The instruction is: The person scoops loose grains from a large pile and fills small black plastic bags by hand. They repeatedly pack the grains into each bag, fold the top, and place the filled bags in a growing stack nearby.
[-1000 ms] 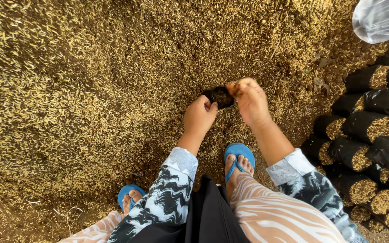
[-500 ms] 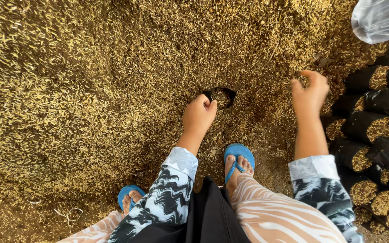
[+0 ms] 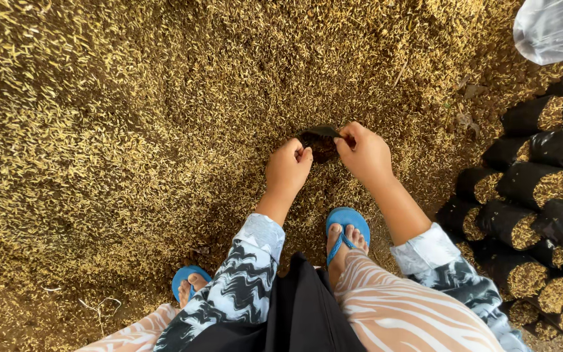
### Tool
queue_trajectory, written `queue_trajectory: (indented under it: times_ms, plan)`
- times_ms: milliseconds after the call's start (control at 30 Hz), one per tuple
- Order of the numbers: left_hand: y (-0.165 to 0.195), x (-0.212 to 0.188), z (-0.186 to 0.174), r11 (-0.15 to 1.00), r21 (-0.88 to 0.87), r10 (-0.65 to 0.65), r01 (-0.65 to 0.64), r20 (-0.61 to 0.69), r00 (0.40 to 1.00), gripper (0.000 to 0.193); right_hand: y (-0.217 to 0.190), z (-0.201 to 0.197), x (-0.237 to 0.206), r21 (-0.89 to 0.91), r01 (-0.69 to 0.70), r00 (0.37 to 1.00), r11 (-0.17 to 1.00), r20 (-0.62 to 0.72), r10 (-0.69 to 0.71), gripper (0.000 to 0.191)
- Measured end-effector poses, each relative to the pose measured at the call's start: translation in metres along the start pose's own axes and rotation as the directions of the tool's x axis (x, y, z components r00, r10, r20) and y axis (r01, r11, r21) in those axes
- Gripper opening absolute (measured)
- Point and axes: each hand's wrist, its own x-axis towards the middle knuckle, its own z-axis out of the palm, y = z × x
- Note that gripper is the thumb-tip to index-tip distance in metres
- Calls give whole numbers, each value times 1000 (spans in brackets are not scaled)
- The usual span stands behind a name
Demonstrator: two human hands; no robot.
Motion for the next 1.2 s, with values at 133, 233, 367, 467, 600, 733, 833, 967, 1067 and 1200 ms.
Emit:
queue_trajectory:
  times_ms: [133,233,367,467,600,733,833,967,1067,1200]
  plan:
    - [2,1,-1,995,82,-57,53,48,997,24,-3,-1,-13,-189,408,839,893,-307,-448,21]
    - [4,6,-6,990,137,-32,19,91,995,22,-7,-2,-21,-130,438,890,890,-78,-449,24]
    - [5,34,-13,979,125,131,-163,228,965,22,-15,9,-14,-362,325,904,874,391,-175,59]
    - [5,54,-2,945,184,214,-270,277,937,19,-11,17,-2,-426,389,872,817,456,-178,68]
    - [-9,68,6,919,249,215,-306,333,918,18,-6,34,7,-455,392,862,800,486,-145,55]
    - [-16,64,6,965,148,170,-215,270,948,19,-9,41,14,-558,366,856,745,516,-34,47]
    - [-18,62,0,988,37,140,-153,237,961,21,-13,34,19,-511,389,852,766,516,-88,40]
    - [-24,65,4,988,48,128,-145,258,958,22,-12,18,10,-343,440,868,830,398,-295,41]
    - [-32,64,12,989,64,109,-134,300,948,21,-12,17,-5,-354,419,881,836,383,-279,38]
    - [-24,62,17,978,79,162,-193,303,939,22,-11,29,-13,-466,312,897,828,433,-95,40]
